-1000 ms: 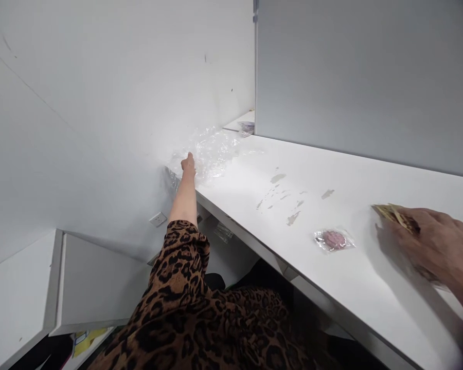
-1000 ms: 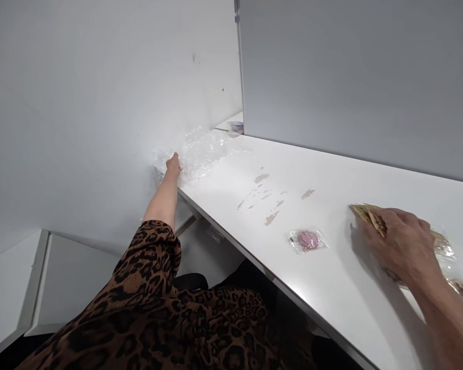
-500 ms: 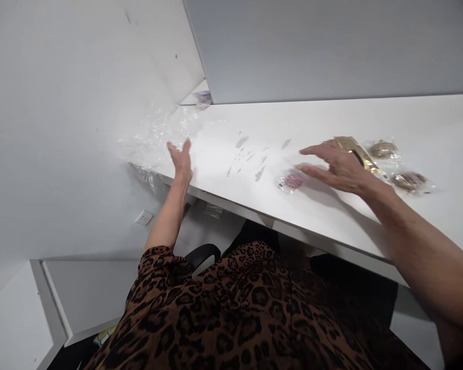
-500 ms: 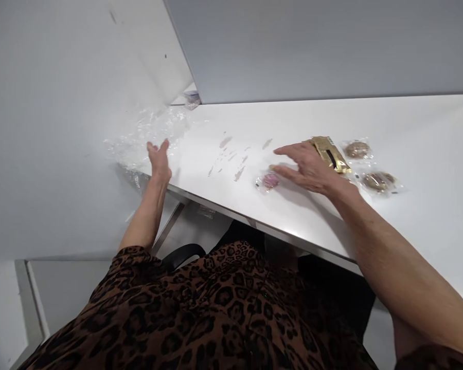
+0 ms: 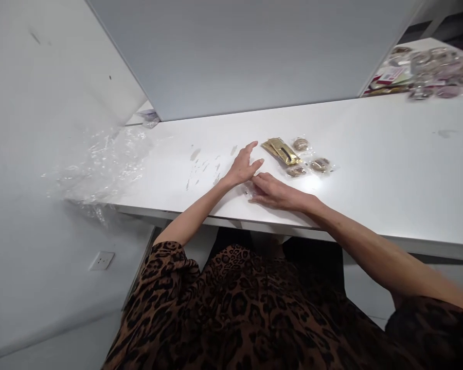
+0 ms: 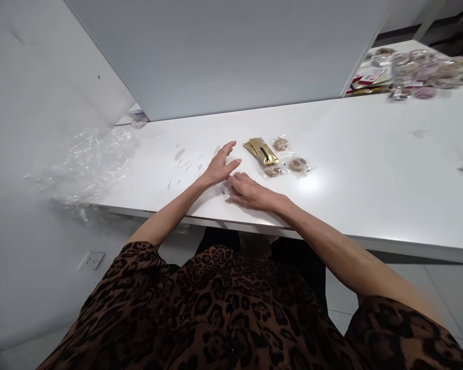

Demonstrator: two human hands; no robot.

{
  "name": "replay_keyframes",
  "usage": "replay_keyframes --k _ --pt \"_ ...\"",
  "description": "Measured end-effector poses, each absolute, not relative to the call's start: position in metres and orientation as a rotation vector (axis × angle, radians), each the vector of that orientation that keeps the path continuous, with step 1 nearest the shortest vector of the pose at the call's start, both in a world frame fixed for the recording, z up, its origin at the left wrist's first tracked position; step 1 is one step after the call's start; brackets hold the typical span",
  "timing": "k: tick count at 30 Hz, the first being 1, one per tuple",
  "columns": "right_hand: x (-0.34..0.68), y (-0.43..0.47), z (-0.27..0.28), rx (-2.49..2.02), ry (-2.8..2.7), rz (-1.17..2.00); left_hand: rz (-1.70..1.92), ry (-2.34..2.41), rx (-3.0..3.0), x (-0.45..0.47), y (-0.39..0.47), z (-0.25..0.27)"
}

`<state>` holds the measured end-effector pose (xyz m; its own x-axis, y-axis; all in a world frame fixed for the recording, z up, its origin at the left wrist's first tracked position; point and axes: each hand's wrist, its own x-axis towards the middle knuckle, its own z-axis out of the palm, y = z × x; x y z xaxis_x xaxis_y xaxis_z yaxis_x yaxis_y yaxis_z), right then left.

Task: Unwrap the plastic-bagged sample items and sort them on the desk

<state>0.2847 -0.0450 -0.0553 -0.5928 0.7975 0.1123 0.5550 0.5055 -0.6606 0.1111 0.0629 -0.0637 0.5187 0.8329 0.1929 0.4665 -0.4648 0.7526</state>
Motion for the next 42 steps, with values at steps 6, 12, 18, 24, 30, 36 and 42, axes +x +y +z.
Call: replay_keyframes --k 6,12,18,24,30,36,42 --pt "0.343 -0.078 -0.042 -1.341 -1.806 0.950 0.793 1.096 2.128 0.156 0.097 -0.075" --pt "0.414 -0.068 -0.031 -1.475 -1.310 0.912 0.870 1.122 2.110 0.157 0.093 -0.084" --pt "0.433 -0.033 -0.043 -1.638 -1.683 0.850 0.903 1.106 2.121 0.153 0.088 -0.083" --pt "0.430 -0.033 -0.053 -1.680 -1.870 0.485 0.902 1.108 2.157 0.152 0.086 -0.084" --pt "0.425 -0.055 -0.074 -1.417 -1.995 0.102 0.837 1.141 2.206 0.153 0.087 -0.082" --pt "0.424 -0.075 -0.079 -1.318 -2.079 -0.024 0.834 1.135 2.257 0.152 0.091 -0.083" --pt "0.432 -0.088 -0.079 -1.719 -1.983 0.147 0.872 1.099 2.269 0.153 0.094 -0.090"
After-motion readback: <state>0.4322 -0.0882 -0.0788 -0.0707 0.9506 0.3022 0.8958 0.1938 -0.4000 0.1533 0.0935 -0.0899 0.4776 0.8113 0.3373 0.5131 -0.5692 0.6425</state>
